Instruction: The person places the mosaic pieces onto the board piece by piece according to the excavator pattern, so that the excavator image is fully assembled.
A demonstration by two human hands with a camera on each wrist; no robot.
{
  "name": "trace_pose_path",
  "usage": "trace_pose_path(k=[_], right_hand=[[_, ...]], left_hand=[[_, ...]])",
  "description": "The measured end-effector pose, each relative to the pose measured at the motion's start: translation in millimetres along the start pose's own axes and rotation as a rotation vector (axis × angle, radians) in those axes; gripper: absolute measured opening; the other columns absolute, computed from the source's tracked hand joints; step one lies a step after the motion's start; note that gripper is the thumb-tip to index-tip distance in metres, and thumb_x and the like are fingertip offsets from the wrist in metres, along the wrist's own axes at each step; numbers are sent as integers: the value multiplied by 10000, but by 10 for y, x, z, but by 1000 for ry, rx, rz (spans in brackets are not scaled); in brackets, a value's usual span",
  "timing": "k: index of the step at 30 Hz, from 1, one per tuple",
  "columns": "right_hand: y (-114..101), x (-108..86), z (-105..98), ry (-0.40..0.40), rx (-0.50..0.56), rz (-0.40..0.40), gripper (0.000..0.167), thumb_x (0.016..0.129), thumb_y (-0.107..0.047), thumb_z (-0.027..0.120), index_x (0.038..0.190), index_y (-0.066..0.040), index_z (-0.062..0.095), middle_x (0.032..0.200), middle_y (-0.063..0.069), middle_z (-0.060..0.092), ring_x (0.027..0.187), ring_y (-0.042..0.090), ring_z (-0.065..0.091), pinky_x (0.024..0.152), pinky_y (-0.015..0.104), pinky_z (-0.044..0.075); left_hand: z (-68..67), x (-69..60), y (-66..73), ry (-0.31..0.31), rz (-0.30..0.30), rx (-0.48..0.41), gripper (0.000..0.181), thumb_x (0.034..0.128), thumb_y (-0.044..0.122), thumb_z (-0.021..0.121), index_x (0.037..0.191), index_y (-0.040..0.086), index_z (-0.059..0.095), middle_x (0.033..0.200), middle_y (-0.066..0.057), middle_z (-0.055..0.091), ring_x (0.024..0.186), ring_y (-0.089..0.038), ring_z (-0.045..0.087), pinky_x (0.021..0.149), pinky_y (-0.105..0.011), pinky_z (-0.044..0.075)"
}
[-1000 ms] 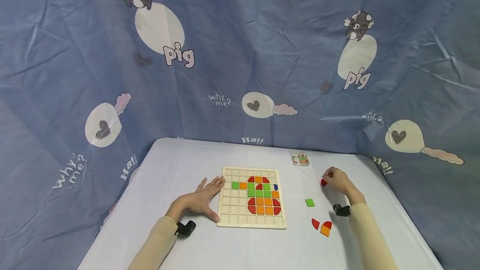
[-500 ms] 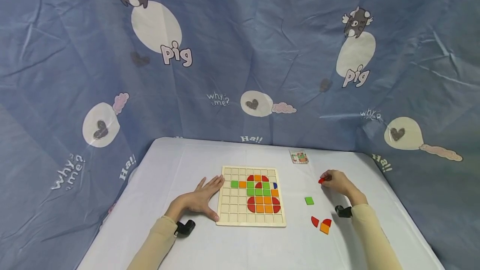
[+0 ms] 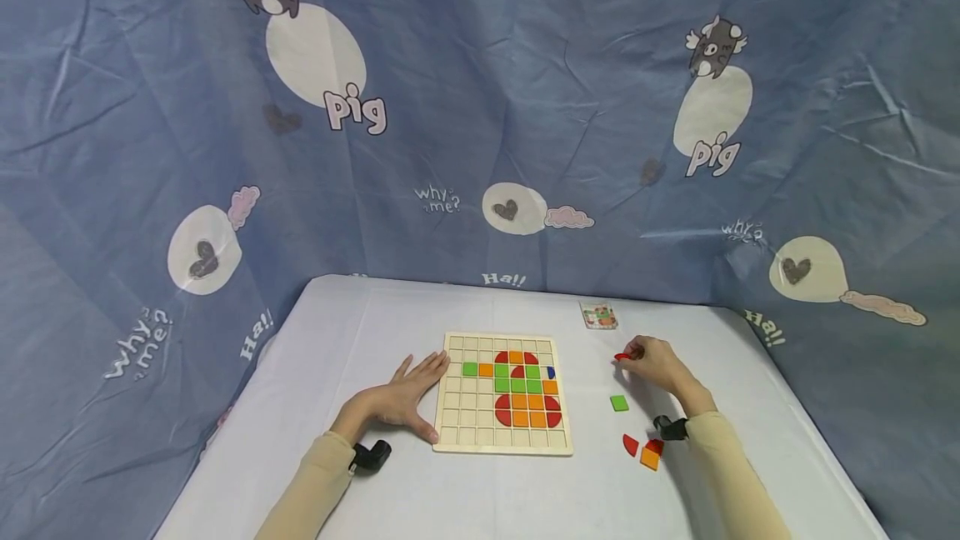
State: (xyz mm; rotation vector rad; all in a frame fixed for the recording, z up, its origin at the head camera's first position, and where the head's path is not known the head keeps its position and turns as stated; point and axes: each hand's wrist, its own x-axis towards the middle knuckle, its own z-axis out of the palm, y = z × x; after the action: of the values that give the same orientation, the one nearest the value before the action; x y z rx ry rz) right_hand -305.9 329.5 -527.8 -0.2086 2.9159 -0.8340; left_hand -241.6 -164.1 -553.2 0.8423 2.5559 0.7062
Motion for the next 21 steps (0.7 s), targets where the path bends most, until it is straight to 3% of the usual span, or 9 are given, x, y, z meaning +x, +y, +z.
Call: trace_pose_path(k=[6, 13, 18, 21], right_hand=[[-592, 72, 261, 13, 36, -166, 190, 792, -169, 764, 883, -51, 645, 795, 25, 628, 700, 123, 540, 587, 245, 464], [-1353, 140, 646, -50, 26, -301, 160, 809, -190, 759, 888, -103, 649, 804, -21, 601, 695, 94, 530, 585, 217, 470], [-1799, 167, 930, -107, 2, -455, 159, 828, -193, 748, 912, -88, 663, 812, -39, 596, 701, 59, 539, 616, 188, 498], [-2022, 176, 1082, -143, -22, -500, 161, 835, -185, 754, 925, -89, 662, 836, -39, 607, 727, 46, 550, 649, 174, 508]], left_hand=[[6, -3, -12, 2, 2, 2, 1321, 616, 627, 811, 1556, 77, 63, 1640, -88, -10, 1513, -279, -50, 1179, -578, -125], [11, 8, -20, 3, -1, 16, 1318, 616, 643, 802, 1557, 83, 68, 1640, -58, -12, 1515, -264, -41, 1185, -573, -111], [-2, 12, -19, -4, -4, 26, 1317, 622, 651, 793, 1557, 85, 58, 1639, -61, -12, 1515, -267, -37, 1185, -575, -108], [-11, 3, -24, -6, 5, 34, 1312, 633, 659, 782, 1556, 81, 51, 1639, -71, -12, 1514, -277, -36, 1183, -584, -105]])
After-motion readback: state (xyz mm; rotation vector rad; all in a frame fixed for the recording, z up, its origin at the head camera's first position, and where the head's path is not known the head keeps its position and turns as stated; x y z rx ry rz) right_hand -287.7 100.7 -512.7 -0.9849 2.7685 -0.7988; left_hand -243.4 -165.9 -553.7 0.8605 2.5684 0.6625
